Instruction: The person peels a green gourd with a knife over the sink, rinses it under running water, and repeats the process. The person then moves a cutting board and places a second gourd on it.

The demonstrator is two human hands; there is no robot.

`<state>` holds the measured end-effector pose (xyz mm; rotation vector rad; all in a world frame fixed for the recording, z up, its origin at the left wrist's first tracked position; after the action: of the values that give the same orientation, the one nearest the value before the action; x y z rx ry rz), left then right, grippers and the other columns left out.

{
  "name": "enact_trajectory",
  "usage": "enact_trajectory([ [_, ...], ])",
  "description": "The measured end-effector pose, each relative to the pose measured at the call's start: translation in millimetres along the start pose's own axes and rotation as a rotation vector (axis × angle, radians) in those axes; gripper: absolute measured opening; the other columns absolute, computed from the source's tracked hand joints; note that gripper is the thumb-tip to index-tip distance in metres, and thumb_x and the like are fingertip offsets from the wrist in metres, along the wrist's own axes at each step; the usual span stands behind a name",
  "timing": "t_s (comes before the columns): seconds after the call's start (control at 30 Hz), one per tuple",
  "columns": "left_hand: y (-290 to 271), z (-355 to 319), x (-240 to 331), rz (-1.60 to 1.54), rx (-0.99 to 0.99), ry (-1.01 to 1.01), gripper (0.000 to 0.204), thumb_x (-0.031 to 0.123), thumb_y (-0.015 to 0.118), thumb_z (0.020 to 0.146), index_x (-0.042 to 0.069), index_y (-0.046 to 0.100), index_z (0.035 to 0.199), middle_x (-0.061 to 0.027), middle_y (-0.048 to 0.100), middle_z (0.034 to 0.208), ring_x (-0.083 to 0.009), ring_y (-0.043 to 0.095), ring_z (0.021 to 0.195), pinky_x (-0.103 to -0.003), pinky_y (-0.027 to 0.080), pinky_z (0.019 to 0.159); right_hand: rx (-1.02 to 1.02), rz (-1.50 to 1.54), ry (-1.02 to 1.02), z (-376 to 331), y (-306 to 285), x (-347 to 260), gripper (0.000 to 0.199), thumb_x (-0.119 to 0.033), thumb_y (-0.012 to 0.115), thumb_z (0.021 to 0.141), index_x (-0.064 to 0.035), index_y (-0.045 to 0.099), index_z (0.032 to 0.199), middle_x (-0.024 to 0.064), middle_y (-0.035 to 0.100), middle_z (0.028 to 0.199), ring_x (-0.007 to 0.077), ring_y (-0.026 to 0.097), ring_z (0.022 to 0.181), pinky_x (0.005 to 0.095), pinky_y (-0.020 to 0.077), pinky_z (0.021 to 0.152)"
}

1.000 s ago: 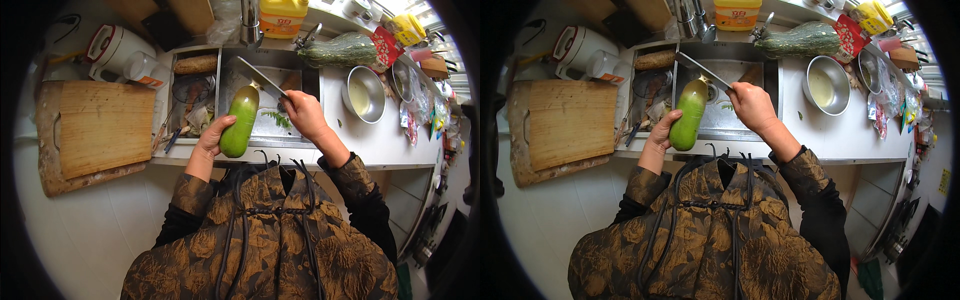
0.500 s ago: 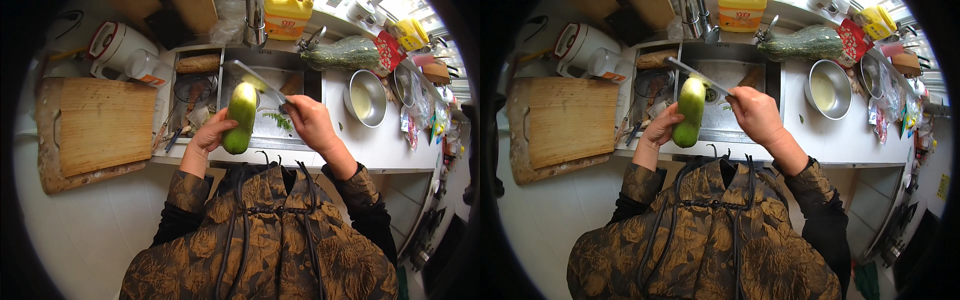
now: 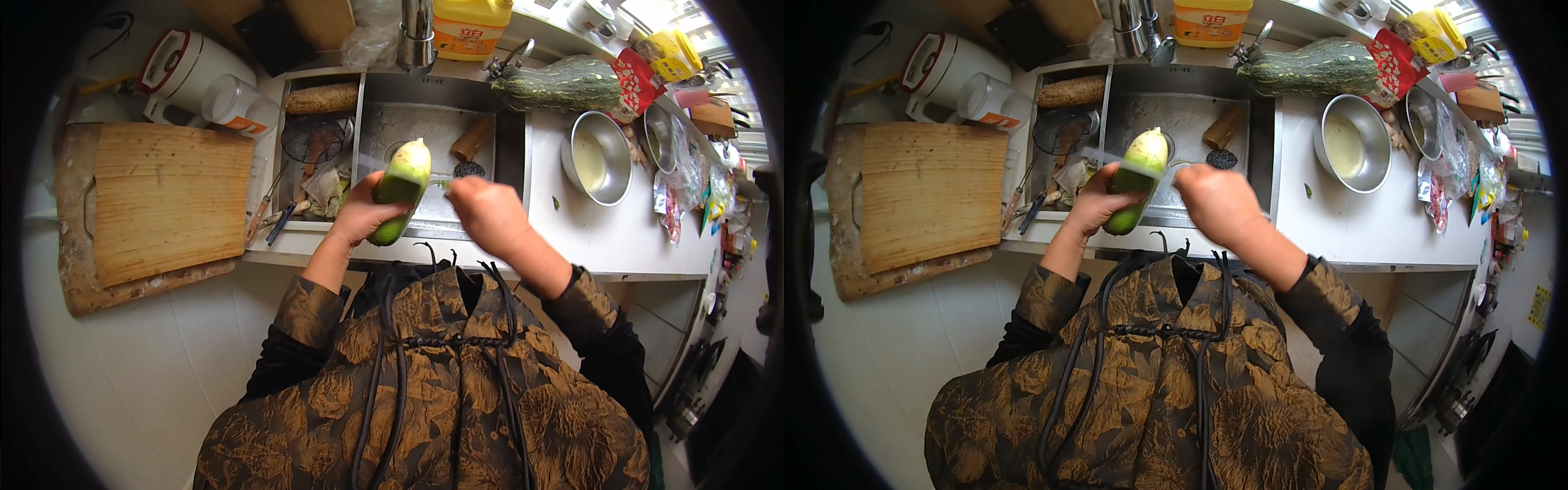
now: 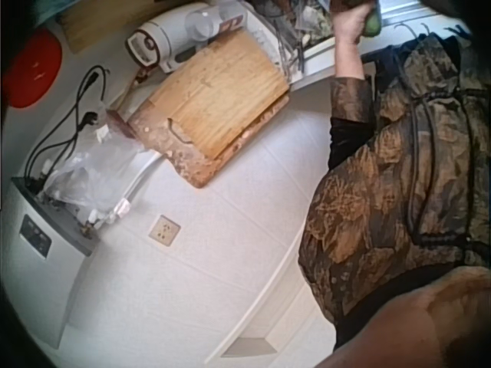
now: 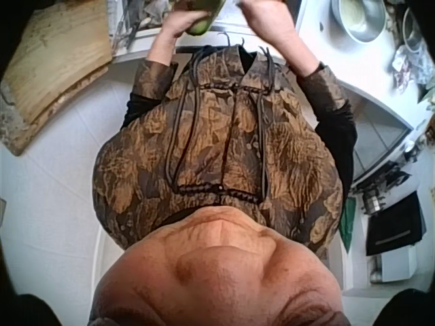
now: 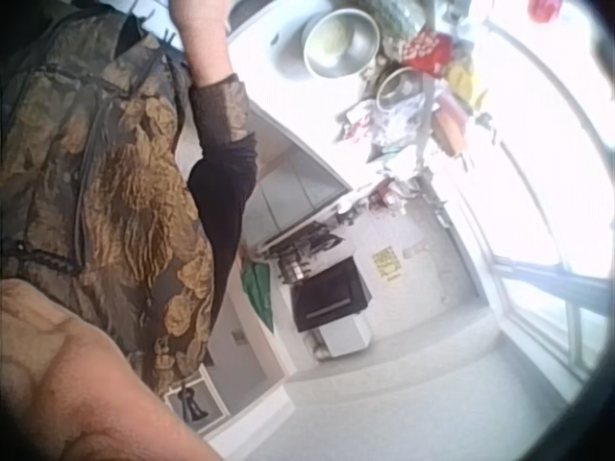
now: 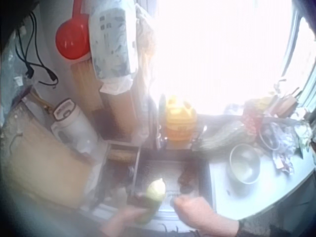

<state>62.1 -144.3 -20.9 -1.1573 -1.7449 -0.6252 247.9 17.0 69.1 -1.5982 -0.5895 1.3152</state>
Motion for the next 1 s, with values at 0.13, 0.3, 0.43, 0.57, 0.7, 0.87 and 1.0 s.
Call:
enact_trajectory([
  [0.13,3.2,1.2,8.2,0.136,0.078,0.077,0.082,0.029,0.095,0.07,0.002,0.061,0.14,-0.0116,0.074,0.121,-0.0249,0.071,0.11,-0.035,0.055,0.099,-0.04,-0.002,0.01,2.2,-6.0,-0.6,0.01,-0.016,0.067,0.099,-0.0072,0.068,0.104,0.014,0.071,0.092,0.0389,0.071,0.077,0.0472,0.0589,0.068],
  [0.3,2.8,6.6,20.4,0.114,0.082,0.164,0.075,0.028,0.095,0.07,-0.001,0.064,0.132,-0.0141,0.073,0.12,-0.0255,0.07,0.111,-0.036,0.054,0.1,0.051,-0.095,0.078,15.0,-4.0,2.9,0.01,-0.015,0.062,0.098,-0.0059,0.062,0.092,0.0157,0.068,0.086,0.0382,0.071,0.073,0.0474,0.0589,0.064],
  [0.43,9.2,9.0,20.9,0.229,0.11,0.139,0.075,0.029,0.096,0.07,0.001,0.065,0.133,-0.0142,0.075,0.119,-0.0257,0.073,0.11,-0.036,0.056,0.097,-0.181,-0.037,0.019,-4.1,5.6,-16.5,0.007,-0.014,0.065,0.098,-0.0073,0.064,0.1,0.0137,0.069,0.088,0.038,0.07,0.071,0.0466,0.058,0.063],
  [0.57,9.7,7.5,21.5,0.207,0.164,0.198,0.074,0.029,0.095,0.068,0.001,0.066,0.13,-0.0148,0.075,0.115,-0.028,0.073,0.107,-0.037,0.056,0.096,0.119,0.014,0.087,8.4,-0.6,1.8,0.01,-0.016,0.066,0.099,-0.0068,0.068,0.102,0.0158,0.071,0.09,0.0389,0.071,0.075,0.0475,0.0584,0.066],
  [0.7,8.5,8.1,23.6,0.257,0.18,0.26,0.069,0.032,0.093,0.068,0.0,0.067,0.124,-0.017,0.075,0.112,-0.0311,0.073,0.103,-0.039,0.056,0.094,0.101,-0.147,0.079,17.1,2.0,10.0,0.007,-0.011,0.062,0.095,-0.0045,0.061,0.091,0.0164,0.067,0.082,0.0387,0.071,0.069,0.0478,0.0589,0.062],
  [0.87,15.8,1.9,23.5,0.213,0.153,0.164,0.063,0.029,0.093,0.068,0.005,0.068,0.12,-0.0151,0.074,0.111,-0.0322,0.073,0.103,-0.04,0.058,0.093,-0.064,0.011,0.005,-1.2,10.8,-9.5,0.007,-0.013,0.064,0.094,-0.0057,0.064,0.093,0.0153,0.069,0.085,0.0382,0.072,0.074,0.0473,0.0597,0.066],
  [1.0,12.6,1.0,30.5,0.419,0.24,0.264,0.066,0.027,0.092,0.067,0.006,0.066,0.124,-0.0175,0.072,0.115,-0.0373,0.071,0.108,-0.044,0.058,0.094,0.175,-0.007,0.035,14.5,3.3,9.1,0.007,-0.013,0.063,0.094,-0.0053,0.064,0.093,0.0153,0.069,0.085,0.0386,0.072,0.074,0.048,0.0595,0.065],
])
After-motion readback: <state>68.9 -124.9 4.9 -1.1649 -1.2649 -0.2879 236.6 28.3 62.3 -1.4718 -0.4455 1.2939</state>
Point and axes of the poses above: each hand's wrist, its own z-axis towards the middle knuckle, its own y-axis out of the palm, x = y × z, the point moved 1 cm from there along z, towards the middle knuckle
